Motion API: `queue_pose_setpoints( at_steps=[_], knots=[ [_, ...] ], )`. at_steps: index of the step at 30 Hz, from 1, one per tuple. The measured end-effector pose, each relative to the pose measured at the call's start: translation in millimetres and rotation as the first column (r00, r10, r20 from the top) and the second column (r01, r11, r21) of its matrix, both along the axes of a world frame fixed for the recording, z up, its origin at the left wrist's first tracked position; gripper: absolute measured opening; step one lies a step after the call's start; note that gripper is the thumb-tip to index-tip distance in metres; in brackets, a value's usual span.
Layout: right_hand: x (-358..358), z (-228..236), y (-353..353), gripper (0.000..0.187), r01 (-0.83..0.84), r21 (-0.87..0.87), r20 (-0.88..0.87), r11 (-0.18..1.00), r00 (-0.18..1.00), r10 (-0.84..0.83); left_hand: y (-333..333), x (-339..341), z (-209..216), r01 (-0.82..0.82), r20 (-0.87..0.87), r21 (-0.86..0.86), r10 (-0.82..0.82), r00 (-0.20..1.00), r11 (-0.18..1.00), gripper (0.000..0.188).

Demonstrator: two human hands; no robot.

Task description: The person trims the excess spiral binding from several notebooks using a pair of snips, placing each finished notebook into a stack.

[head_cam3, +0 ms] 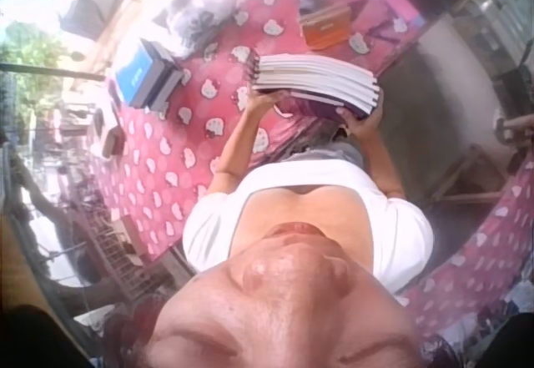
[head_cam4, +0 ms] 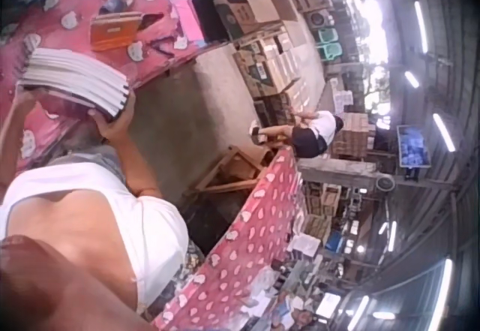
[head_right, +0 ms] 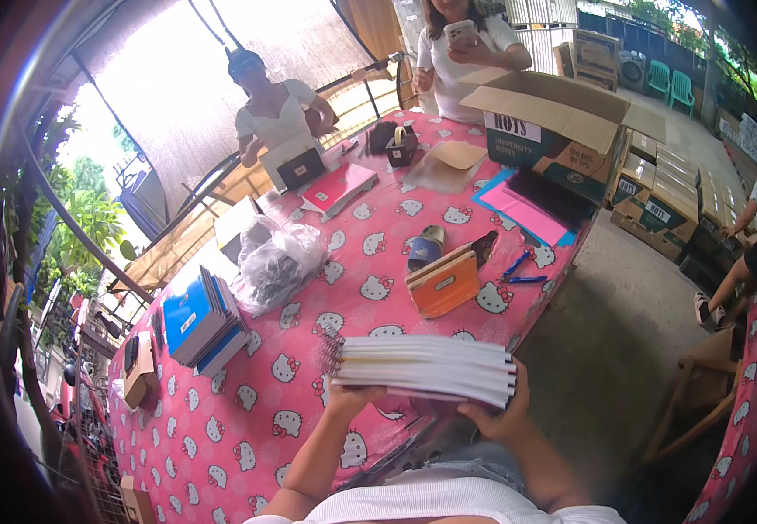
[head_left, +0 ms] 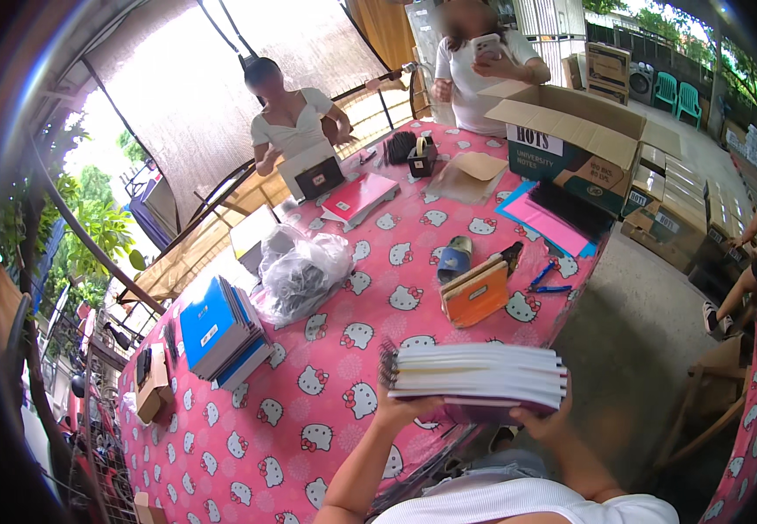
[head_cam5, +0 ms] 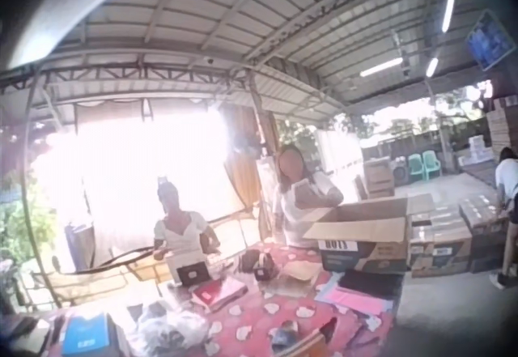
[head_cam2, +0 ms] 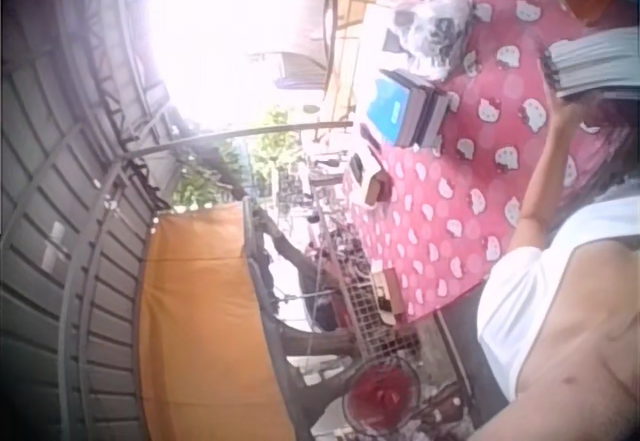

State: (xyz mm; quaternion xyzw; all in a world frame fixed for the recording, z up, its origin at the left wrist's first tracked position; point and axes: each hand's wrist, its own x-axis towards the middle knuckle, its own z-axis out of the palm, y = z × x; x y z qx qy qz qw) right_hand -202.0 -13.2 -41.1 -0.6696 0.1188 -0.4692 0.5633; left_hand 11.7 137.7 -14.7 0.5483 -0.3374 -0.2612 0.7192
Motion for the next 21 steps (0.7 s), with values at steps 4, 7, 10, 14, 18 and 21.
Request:
queue_pose_setpoints(
  at_steps=[4, 7, 10, 14, 18, 21],
  knots=[
    [-0.4, -0.2, -4.6, 0.111, 0.006, -0.246, -0.070, 0.969, 0.997, -0.024, 10.9, 21.9, -28.2, 0.071, -0.126, -0.069, -0.079, 0.989, 0.995, 0.085],
    [6.8, 17.2, -2.4, 0.116, 0.004, -0.130, 0.013, 0.991, 1.000, -0.003, -19.5, 14.8, 21.9, 0.139, 0.067, -0.301, -0.125, 0.990, 0.943, 0.097],
    [10.4, 18.1, -2.0, 0.116, -0.038, -0.077, 0.094, 0.996, 0.995, 0.045, -14.8, 10.0, 28.7, 0.137, 0.150, -0.299, -0.095, 0.984, 0.944, 0.095],
    [10.9, 15.8, -3.6, 0.114, -0.012, -0.133, 0.070, 0.991, 0.997, 0.022, -11.4, 3.1, 45.9, -0.074, -0.068, -0.049, 0.070, 0.995, 0.996, 0.066],
    [7.4, 13.7, -7.5, 0.111, 0.021, -0.155, 0.026, 0.988, 1.000, -0.017, -7.0, 11.1, 57.0, -0.081, -0.118, 0.092, 0.092, 0.989, 0.992, 0.052],
    [10.1, 18.6, -8.0, 0.109, 0.032, -0.181, 0.053, 0.983, 0.998, -0.023, -8.9, 11.4, 58.4, -0.095, -0.065, 0.041, 0.098, 0.993, 0.995, 0.055]
  ],
)
